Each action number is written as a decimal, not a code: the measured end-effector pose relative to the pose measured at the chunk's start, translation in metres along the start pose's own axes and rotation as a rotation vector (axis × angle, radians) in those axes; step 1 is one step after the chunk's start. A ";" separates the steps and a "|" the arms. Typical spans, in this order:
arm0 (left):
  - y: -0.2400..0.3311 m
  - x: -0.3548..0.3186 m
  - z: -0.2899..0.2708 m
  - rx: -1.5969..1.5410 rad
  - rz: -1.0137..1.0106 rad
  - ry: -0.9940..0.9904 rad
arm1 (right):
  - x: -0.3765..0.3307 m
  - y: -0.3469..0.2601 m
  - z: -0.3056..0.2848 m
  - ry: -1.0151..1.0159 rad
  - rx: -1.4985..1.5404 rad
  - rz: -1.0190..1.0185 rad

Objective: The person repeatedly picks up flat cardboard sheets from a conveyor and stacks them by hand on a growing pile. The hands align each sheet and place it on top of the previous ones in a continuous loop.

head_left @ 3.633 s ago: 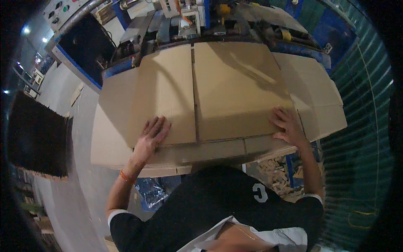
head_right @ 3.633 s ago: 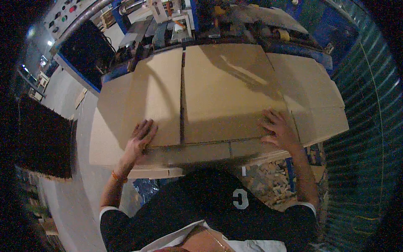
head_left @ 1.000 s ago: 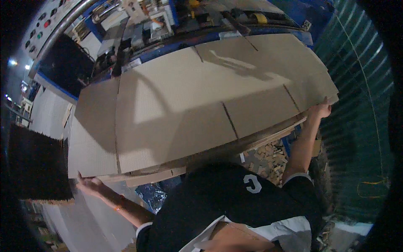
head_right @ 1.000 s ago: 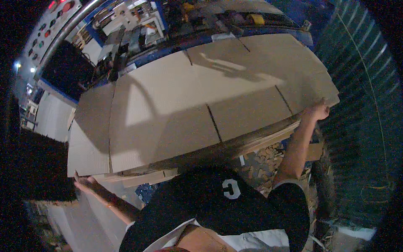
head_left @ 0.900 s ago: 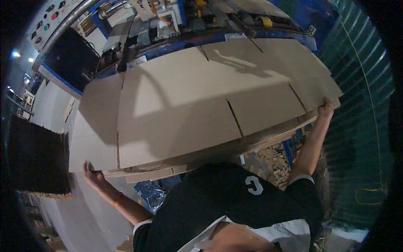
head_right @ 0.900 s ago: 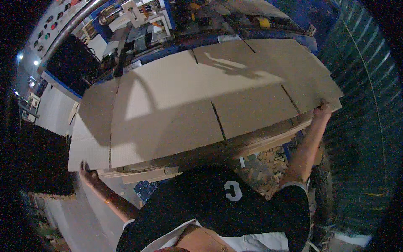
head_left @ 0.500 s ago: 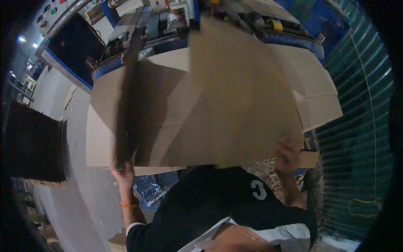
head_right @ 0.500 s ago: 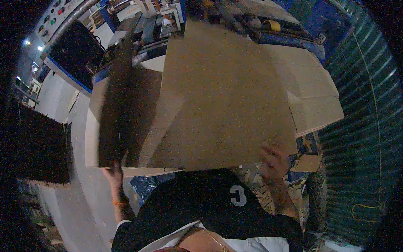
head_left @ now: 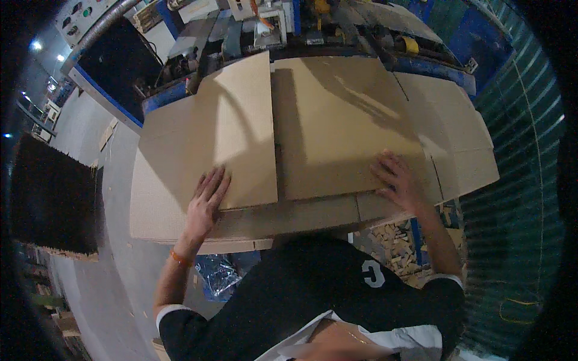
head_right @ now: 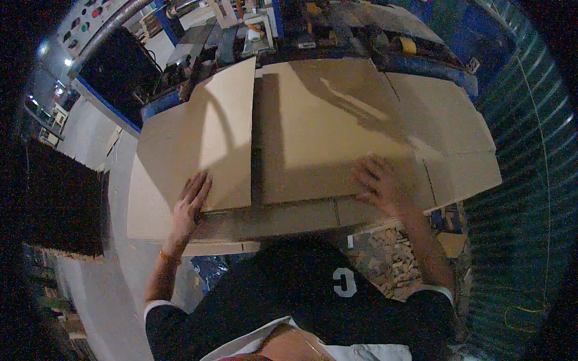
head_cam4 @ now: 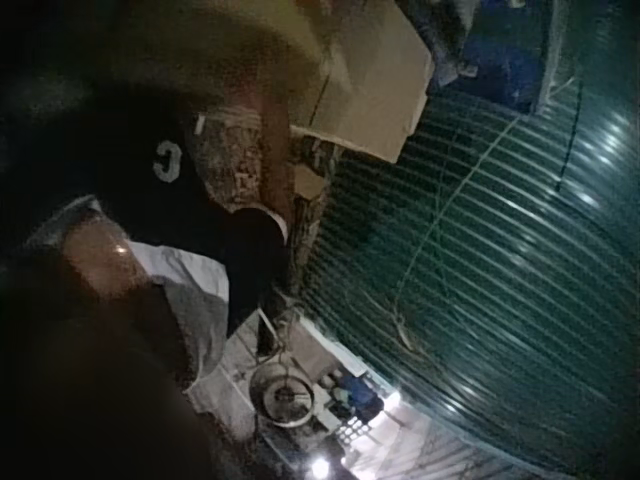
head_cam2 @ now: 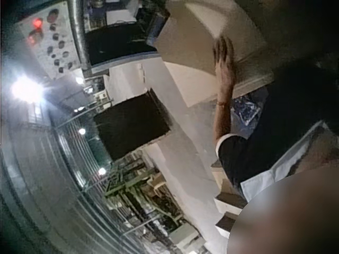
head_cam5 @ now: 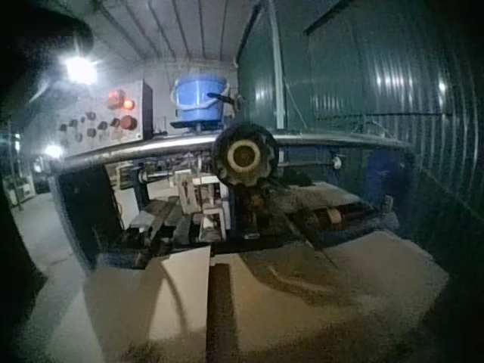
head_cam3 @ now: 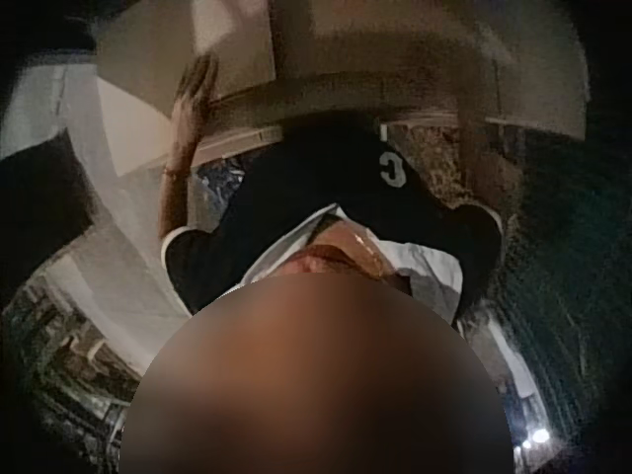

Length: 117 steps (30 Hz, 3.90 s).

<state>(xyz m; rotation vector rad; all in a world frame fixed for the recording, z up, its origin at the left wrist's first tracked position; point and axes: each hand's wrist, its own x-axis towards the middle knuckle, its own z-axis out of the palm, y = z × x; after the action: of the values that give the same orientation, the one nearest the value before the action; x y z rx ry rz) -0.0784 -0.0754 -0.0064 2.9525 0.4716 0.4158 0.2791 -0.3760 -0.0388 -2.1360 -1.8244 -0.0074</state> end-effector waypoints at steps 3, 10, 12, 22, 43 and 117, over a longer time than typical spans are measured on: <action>-0.024 0.034 0.005 0.014 0.051 0.085 | 0.034 0.021 -0.007 -0.004 -0.121 -0.017; -0.077 0.132 0.029 0.046 -0.068 0.167 | 0.135 0.072 0.001 0.032 -0.150 0.145; -0.078 0.159 0.035 0.148 -0.154 0.258 | 0.154 0.073 0.008 0.103 -0.219 0.187; -0.076 -0.065 -0.010 -0.042 -1.064 1.098 | -0.088 0.118 -0.031 0.511 -0.628 1.240; -0.102 -0.099 -0.100 -0.670 -0.601 1.300 | -0.165 0.231 -0.026 1.297 -0.226 1.173; -0.064 -0.075 -0.102 -0.925 -0.568 1.668 | -0.150 0.203 -0.001 1.597 0.495 0.619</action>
<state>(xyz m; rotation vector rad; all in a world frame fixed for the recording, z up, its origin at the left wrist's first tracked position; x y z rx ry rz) -0.1948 -0.0316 0.0621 0.9736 0.8028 2.1043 0.4479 -0.5460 -0.1200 -1.3446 -0.1884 -0.7556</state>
